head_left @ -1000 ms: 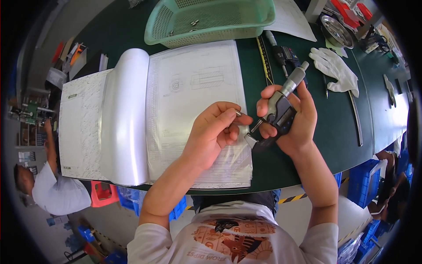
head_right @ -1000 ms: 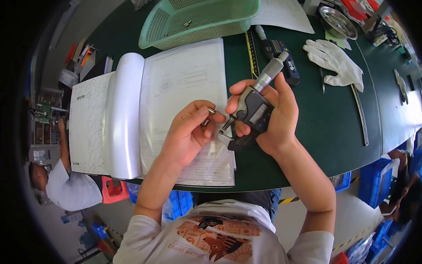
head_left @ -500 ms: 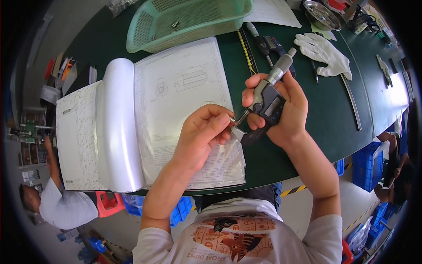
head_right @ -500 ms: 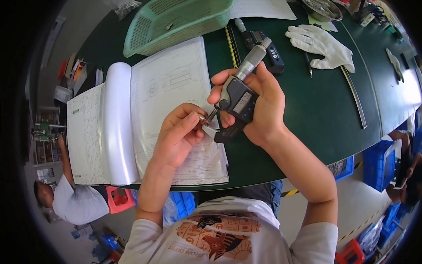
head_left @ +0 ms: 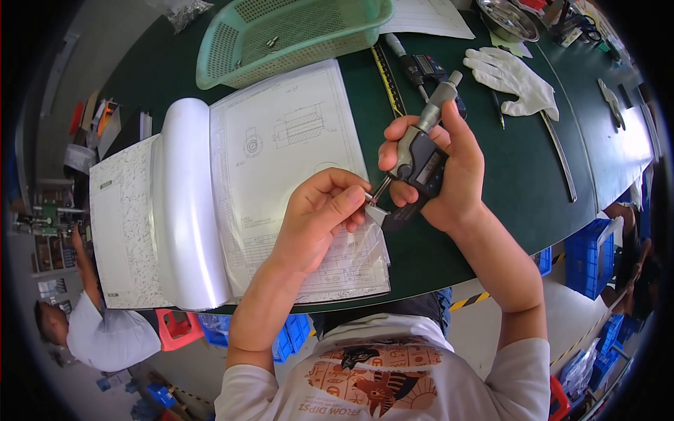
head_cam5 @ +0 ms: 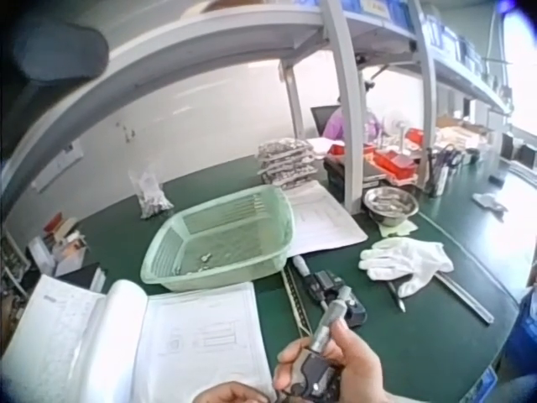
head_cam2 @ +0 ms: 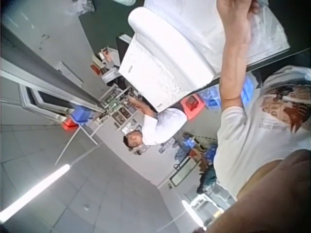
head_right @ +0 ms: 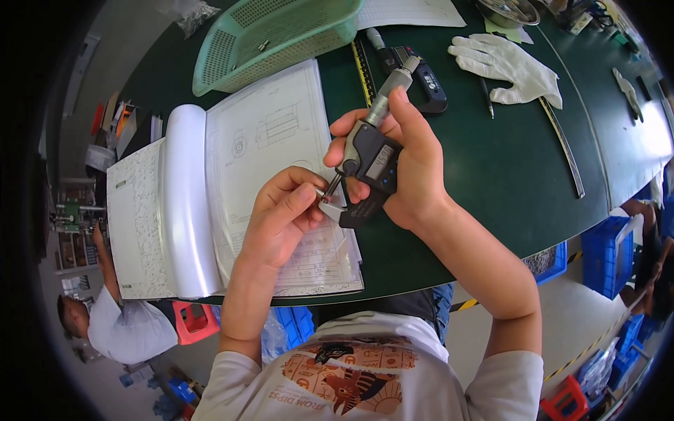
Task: Measuring small metal components using a digital caliper and a micrometer according to technical drawings.
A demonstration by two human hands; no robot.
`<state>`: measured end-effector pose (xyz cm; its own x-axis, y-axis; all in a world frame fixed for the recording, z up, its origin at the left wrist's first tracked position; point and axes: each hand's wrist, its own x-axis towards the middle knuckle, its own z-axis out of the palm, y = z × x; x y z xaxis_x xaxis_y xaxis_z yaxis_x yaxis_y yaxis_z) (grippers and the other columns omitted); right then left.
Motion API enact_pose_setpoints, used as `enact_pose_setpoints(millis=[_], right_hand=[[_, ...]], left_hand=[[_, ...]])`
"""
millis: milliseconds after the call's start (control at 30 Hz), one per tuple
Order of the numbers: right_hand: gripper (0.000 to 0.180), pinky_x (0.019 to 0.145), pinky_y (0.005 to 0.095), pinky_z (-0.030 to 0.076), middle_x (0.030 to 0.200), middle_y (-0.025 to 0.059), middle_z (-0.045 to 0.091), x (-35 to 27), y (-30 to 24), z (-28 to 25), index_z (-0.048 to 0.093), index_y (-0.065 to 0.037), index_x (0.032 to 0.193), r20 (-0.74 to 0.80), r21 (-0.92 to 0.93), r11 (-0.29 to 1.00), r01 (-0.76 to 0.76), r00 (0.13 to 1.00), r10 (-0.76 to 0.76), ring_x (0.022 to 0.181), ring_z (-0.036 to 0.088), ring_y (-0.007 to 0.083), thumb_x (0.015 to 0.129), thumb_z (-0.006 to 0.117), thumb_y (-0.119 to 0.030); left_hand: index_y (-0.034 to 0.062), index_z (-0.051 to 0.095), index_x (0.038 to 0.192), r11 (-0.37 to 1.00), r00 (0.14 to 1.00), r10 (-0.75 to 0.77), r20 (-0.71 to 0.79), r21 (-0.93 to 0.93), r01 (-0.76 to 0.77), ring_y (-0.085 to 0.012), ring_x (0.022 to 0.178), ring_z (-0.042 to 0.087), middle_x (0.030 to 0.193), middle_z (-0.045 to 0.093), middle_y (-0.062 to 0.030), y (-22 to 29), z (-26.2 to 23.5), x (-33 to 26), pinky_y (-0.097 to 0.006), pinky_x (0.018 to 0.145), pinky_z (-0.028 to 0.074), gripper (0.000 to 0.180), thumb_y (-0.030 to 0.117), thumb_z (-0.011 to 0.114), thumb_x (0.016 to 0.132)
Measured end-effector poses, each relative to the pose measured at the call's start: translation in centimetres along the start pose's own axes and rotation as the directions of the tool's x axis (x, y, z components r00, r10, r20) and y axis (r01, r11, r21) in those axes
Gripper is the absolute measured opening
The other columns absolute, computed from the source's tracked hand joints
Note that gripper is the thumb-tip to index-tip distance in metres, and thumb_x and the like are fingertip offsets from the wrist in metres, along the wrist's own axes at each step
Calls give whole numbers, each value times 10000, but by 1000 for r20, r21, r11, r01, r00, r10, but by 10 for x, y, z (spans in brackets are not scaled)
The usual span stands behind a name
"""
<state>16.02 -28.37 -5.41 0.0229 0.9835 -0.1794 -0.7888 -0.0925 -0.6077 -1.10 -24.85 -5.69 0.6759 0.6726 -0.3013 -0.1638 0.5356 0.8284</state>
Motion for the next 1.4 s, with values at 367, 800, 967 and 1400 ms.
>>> enact_pose_setpoints(millis=[367, 800, 967, 1400], right_hand=[[590, 372, 236, 390, 678, 119, 566, 2, -1, -1, 527, -31, 845, -10, -49, 999, 2, 1000, -3, 391, 439, 144, 840, 235, -543], [626, 432, 254, 417, 709, 117, 577, -1, 5, 2, 509, -5, 901, 22, -79, 997, -15, 1000, 17, 454, 483, 152, 848, 190, -542], [595, 394, 242, 408, 704, 129, 567, 1, 6, 3, 490, 9, 926, -41, -106, 994, 21, 999, -25, 390, 451, 150, 862, 203, -507], [623, 445, 254, 406, 701, 140, 570, -1, 2, 2, 498, 31, 921, 23, -20, 999, -35, 999, 35, 441, 478, 185, 827, 221, -519]], left_hand=[[-25, 440, 1073, 990, 996, 57, -71, -122, -65, -150, 741, 548, 987, 541, -137, -5, -3, 4, -223, 616, 456, 277, -14, 412, 798], [-43, 388, 1135, 983, 1000, 21, 6, -180, -19, -223, 897, 584, 1066, 529, -179, -3, -3, 6, -270, 680, 509, 315, 149, 328, 893], [-42, 411, 1118, 985, 998, -35, 43, -168, 41, -228, 912, 570, 1105, 508, -189, -1, -6, 6, -328, 775, 479, 303, 129, 335, 880], [-50, 363, 1177, 936, 998, 58, 3, -348, -53, -278, 1060, 492, 1219, 405, -210, -2, -9, 6, -325, 871, 444, 423, -105, 359, 758]])
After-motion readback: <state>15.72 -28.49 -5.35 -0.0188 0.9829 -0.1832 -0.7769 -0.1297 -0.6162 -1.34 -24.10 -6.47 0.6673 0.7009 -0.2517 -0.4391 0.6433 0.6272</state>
